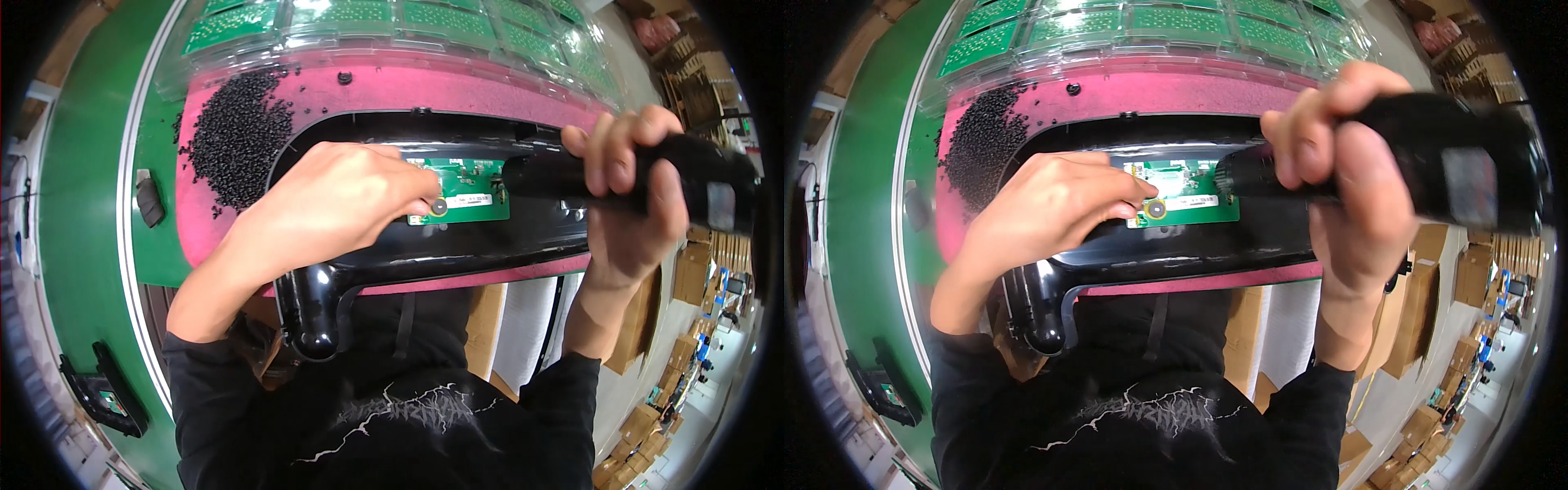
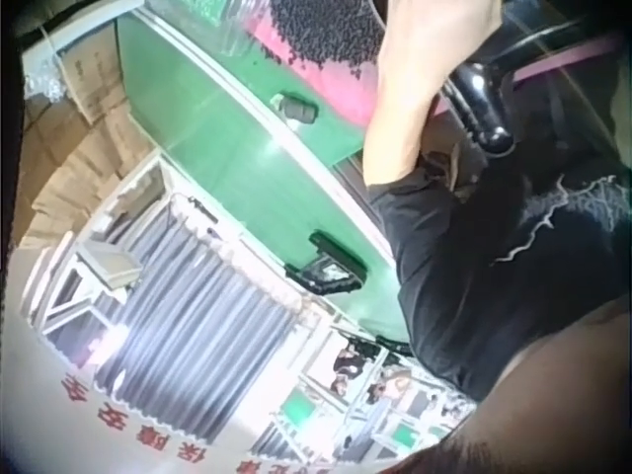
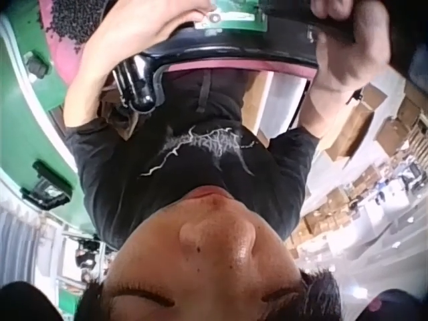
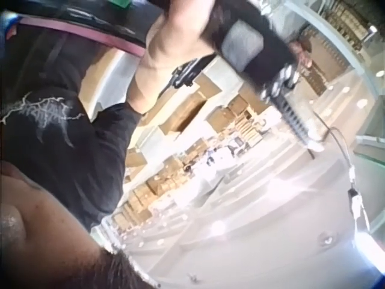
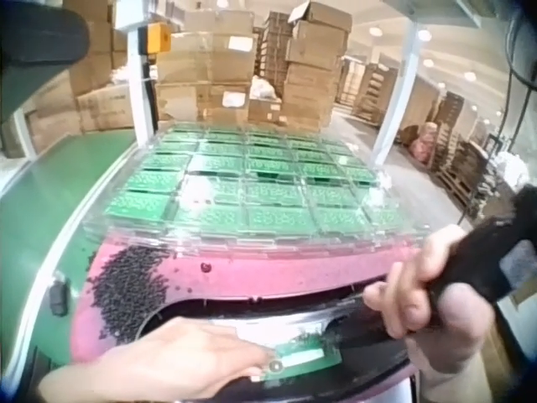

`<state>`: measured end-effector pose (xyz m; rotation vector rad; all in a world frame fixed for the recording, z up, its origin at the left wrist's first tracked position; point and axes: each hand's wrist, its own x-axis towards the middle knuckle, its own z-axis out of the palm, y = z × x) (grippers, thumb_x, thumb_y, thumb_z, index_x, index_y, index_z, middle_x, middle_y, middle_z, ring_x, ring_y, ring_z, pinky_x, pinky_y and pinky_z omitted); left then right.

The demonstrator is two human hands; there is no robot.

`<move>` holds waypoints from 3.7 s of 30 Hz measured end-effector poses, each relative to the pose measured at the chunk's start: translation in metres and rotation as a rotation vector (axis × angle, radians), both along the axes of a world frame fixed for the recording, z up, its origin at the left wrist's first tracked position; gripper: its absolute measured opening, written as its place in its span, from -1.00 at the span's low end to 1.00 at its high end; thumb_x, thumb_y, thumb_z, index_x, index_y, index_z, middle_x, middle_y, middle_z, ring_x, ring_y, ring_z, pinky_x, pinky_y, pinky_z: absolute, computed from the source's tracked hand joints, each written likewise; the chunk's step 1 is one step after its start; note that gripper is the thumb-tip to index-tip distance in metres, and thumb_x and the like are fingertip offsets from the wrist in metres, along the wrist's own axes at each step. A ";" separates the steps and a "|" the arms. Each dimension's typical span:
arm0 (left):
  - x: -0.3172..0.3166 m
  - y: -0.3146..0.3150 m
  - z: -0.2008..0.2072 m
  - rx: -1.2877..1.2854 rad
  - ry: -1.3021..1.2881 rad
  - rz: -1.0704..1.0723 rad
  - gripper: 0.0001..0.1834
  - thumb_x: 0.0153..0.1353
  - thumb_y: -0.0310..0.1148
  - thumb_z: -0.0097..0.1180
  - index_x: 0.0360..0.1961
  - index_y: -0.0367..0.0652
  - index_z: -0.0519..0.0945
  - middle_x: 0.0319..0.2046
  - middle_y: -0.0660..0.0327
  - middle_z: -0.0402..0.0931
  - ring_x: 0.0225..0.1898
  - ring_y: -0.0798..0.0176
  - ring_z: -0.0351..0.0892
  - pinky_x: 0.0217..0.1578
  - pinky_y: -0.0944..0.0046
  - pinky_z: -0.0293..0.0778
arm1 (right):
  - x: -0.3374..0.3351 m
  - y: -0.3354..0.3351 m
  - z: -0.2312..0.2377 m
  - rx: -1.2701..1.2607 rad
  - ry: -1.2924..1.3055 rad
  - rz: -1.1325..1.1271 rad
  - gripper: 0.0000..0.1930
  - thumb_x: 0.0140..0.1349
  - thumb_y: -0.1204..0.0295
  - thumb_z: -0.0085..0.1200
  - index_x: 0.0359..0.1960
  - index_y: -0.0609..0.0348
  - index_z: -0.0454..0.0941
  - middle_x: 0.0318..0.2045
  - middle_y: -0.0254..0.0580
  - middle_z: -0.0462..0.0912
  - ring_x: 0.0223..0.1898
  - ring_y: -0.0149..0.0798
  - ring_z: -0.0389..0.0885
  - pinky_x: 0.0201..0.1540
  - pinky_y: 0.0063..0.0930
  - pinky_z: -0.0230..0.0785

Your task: Installing circuit boards into plastic component housings using an electric screwdriver on an assembly line.

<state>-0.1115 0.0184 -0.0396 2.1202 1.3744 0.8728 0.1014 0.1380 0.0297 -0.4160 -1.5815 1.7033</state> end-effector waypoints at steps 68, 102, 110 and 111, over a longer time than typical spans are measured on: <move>-0.002 -0.009 -0.006 0.295 -0.147 0.235 -0.86 -0.01 -0.58 0.31 -0.38 -0.32 0.61 -0.49 0.10 0.59 -0.43 0.08 0.61 -0.42 0.19 0.52 | -0.019 -0.039 0.008 -0.003 0.312 0.131 -0.60 0.06 0.19 0.35 -0.19 -0.04 0.40 -0.51 -0.53 0.45 -0.46 -0.51 0.36 -0.09 -0.44 0.14; -0.004 -0.015 -0.008 -0.045 -0.106 0.242 -0.91 0.13 -0.52 0.22 -0.37 -0.35 0.61 -0.43 -0.02 0.61 -0.36 -0.09 0.63 -0.34 0.09 0.52 | -0.038 -0.027 -0.006 0.170 0.097 0.215 -0.64 0.10 0.10 0.18 -0.19 -0.03 0.38 -0.57 -0.56 0.37 -0.55 -0.50 0.31 -0.23 -0.45 0.17; -0.009 -0.010 -0.003 0.027 -0.416 0.113 -0.88 0.08 -0.57 0.25 -0.32 -0.33 0.63 -0.41 0.06 0.66 -0.37 0.05 0.69 -0.33 0.24 0.56 | -0.024 -0.037 0.013 -0.088 0.431 0.216 -0.62 0.01 0.29 0.37 -0.22 -0.05 0.40 -0.55 -0.54 0.48 -0.48 -0.53 0.41 -0.10 -0.49 0.12; -0.010 -0.010 -0.001 -0.009 -0.420 0.093 -0.88 0.07 -0.57 0.25 -0.32 -0.33 0.63 -0.41 0.06 0.66 -0.37 0.06 0.69 -0.32 0.23 0.56 | -0.022 -0.037 0.014 -0.092 0.447 0.261 -0.61 0.00 0.30 0.39 -0.23 -0.05 0.40 -0.55 -0.54 0.49 -0.49 -0.54 0.41 -0.10 -0.49 0.12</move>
